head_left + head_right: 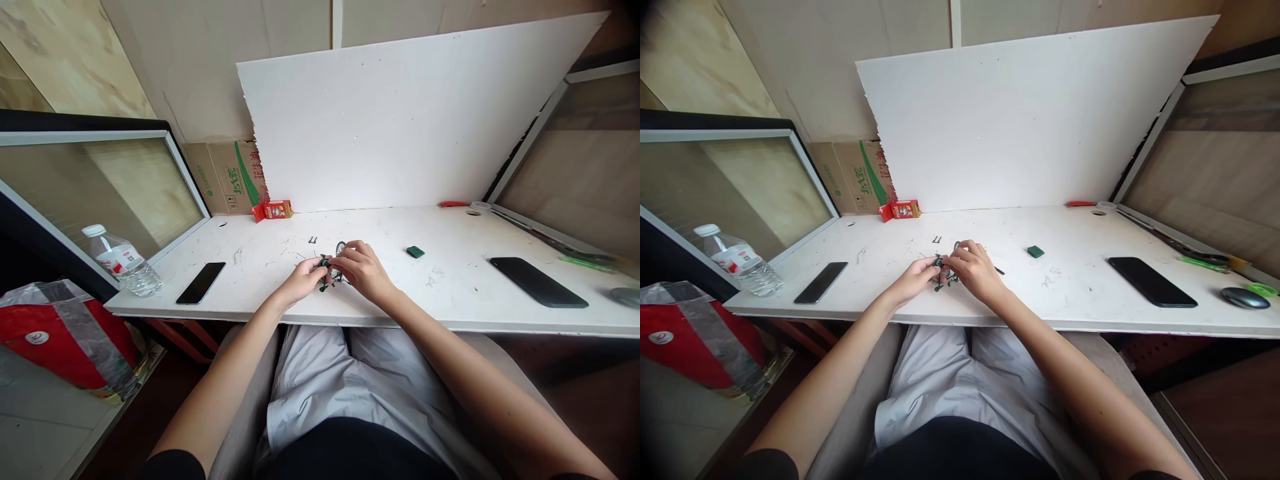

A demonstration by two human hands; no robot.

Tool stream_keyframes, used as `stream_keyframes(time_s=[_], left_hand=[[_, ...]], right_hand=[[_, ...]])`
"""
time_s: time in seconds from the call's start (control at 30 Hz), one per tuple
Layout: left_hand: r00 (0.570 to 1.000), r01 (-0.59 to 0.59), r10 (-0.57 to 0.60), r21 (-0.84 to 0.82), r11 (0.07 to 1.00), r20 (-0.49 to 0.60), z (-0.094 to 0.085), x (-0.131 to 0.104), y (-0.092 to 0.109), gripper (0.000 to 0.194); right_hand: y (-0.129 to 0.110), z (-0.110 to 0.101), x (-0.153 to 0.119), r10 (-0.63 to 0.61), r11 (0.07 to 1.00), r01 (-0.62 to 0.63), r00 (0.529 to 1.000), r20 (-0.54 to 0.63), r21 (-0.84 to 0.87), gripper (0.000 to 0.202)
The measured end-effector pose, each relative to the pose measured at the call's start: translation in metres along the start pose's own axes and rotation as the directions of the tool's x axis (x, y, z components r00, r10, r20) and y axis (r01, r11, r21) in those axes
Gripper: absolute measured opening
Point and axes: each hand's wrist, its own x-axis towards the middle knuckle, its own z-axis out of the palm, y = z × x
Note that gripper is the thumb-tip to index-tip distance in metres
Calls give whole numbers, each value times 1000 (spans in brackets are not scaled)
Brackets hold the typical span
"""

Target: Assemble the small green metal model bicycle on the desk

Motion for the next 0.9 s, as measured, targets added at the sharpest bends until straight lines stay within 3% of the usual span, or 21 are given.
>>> stream_keyframes(time_s=[0.27,0.47,0.67,0.9], left_hand=[[999,-44,44,-8,999,6,0,4,-7,30],[997,-42,47,78,996,-62,-4,7,-16,33],[982,-139,164,221,965,-96,-8,6,-16,36],[949,-228,288,360,905,-124,0,2,-19,35]], right_hand=[[-1,4,-2,-4,1000,4,1000,1,-28,24],[-1,10,-5,8,1000,-8,1000,15,7,22],[-2,12,-4,25,994,-22,999,-24,111,21],[4,13,-7,25,995,-14,994,-108,101,24]])
